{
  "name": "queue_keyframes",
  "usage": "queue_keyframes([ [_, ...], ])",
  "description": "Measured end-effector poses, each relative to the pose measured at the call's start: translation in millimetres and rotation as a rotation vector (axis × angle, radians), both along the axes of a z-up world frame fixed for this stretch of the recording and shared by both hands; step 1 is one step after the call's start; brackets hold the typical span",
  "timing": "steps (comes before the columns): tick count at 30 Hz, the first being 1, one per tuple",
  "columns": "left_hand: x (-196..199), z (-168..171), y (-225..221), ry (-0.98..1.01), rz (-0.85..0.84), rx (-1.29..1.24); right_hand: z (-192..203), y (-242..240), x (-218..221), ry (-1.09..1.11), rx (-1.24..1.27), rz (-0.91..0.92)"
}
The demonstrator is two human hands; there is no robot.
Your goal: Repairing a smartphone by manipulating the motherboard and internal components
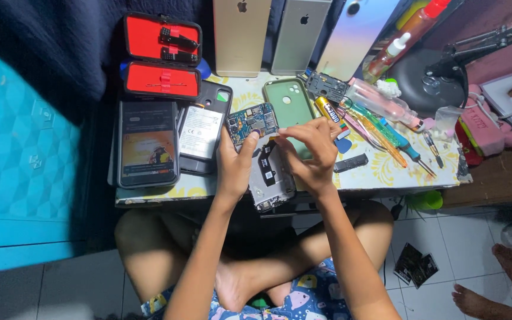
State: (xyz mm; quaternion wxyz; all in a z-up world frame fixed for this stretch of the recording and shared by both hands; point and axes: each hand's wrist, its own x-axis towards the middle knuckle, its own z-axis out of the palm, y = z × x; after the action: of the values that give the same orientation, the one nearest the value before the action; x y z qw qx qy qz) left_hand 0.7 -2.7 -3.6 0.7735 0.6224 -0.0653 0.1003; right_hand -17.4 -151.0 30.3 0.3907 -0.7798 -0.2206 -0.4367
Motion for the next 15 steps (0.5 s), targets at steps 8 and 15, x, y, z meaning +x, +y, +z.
queue_keyframes([
  [8,0.3,-3.7,1.4,0.004,0.0,0.02,3.6,3.0,-0.3,-0.006,-0.045,-0.01],
  [15,0.7,-4.7,0.5,-0.002,0.002,0.015,-0.7,1.9,2.8,-0.046,-0.062,0.018],
])
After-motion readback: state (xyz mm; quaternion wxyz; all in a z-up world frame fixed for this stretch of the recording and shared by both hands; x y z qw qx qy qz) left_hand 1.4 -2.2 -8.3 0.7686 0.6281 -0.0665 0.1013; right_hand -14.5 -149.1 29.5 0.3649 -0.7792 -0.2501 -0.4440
